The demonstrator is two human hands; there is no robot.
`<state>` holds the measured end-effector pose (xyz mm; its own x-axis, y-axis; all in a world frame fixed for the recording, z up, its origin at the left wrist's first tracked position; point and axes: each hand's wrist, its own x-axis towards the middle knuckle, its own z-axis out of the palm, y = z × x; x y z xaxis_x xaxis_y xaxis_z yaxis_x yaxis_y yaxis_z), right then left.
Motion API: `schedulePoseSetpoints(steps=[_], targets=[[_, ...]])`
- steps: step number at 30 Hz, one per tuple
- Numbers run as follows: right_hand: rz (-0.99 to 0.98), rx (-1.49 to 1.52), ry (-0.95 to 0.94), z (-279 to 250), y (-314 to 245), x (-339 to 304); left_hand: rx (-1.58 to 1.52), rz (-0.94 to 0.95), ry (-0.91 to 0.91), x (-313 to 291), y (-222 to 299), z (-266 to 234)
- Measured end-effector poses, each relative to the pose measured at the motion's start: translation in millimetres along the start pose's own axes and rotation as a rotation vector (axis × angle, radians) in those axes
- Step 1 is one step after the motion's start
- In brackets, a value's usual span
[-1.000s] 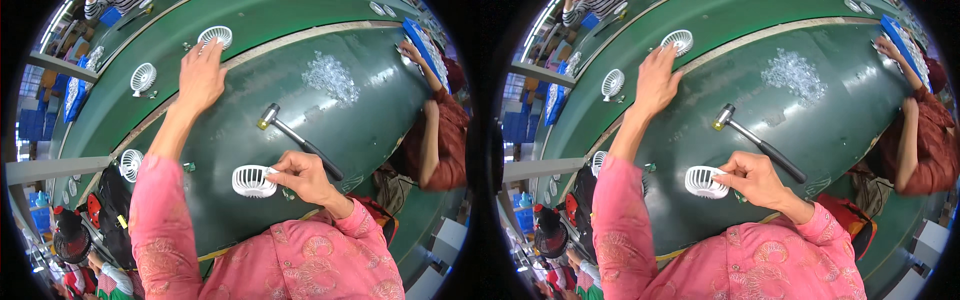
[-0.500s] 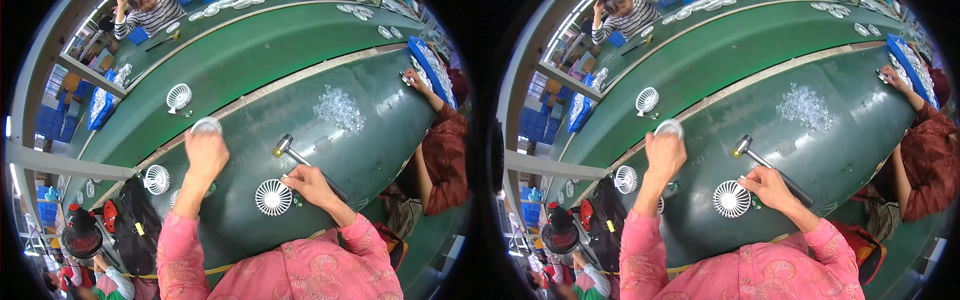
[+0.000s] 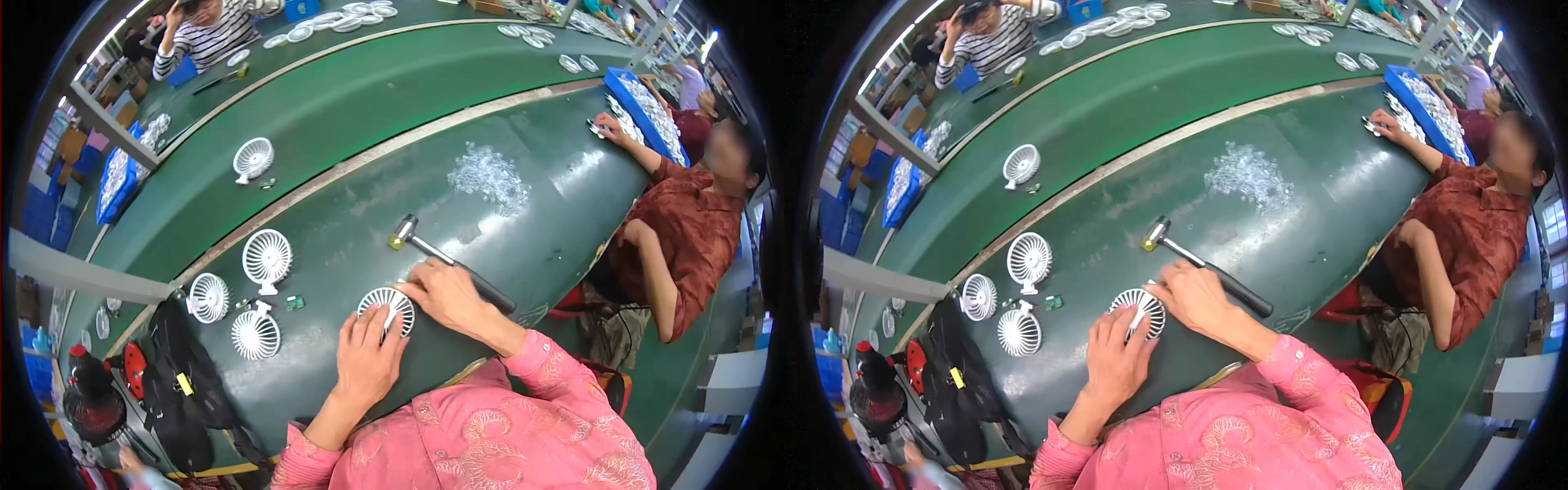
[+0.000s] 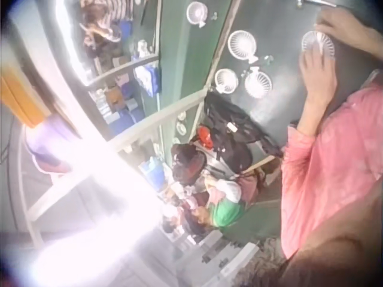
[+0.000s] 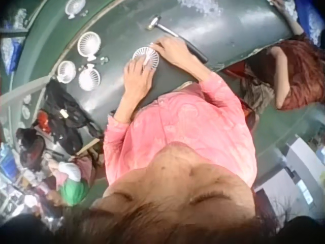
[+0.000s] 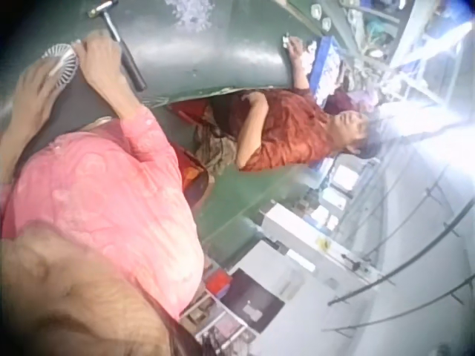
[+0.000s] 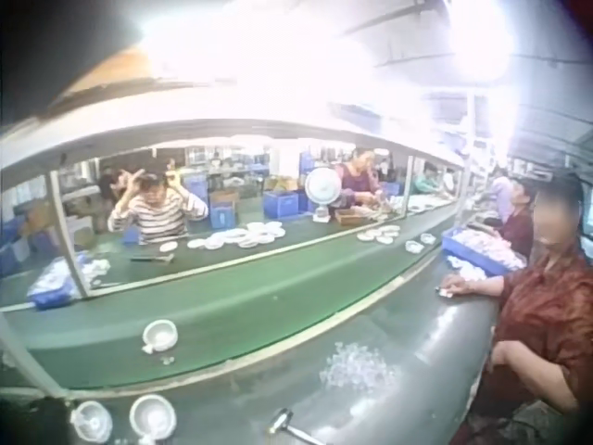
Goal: The person assembles portable fan covers on an assembly line by fitting small components into plastic fan grilles and tapping them into place with a small mallet.
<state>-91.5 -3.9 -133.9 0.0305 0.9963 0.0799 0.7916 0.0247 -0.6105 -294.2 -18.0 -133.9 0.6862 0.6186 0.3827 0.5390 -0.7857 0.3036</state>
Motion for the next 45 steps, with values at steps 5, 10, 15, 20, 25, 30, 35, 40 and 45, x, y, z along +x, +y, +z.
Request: schedulePoseSetpoints(steps=[5, 10, 15, 20, 25, 30, 35, 40, 45], targets=[[-0.04, -0.158, 0.312, -6.5, 22.3, -5.9, -0.023, -0.088, 0.023, -5.7, -0.9, 3.9], [-0.088, -0.333, 0.223, -0.7, 39.1, 2.3, 0.004, -0.105, 0.093, -5.7, 2.9, 7.6], [0.057, -0.009, 0.235, -7.9, 45.2, 0.8, -0.008, -0.112, 0.15, 1.0, 1.1, 12.4], [0.201, 0.543, 0.115, -50.6, 3.2, -25.0, 0.016, -0.114, 0.138, -5.7, -2.3, 16.8], [-0.175, 0.352, 0.239, -44.6, -12.4, -52.5, 0.015, -0.082, 0.18, -9.2, -3.6, 17.5], [-0.074, 0.064, 0.007, -19.8, 16.7, -53.0, 0.013, -0.074, 0.162, -7.5, 2.0, 10.2], [0.219, 0.309, 0.283, -71.6, 29.7, 2.1, -0.086, -0.091, 0.073, -5.4, -6.3, -2.5], [0.188, 0.173, 0.58, -83.5, 68.2, 49.5, -0.08, -0.107, 0.129, -2.3, -6.1, -3.7], [0.218, -0.179, 0.443, -77.5, 112.4, 39.1, -0.084, -0.216, 0.172, -11.0, -1.6, -10.6]])
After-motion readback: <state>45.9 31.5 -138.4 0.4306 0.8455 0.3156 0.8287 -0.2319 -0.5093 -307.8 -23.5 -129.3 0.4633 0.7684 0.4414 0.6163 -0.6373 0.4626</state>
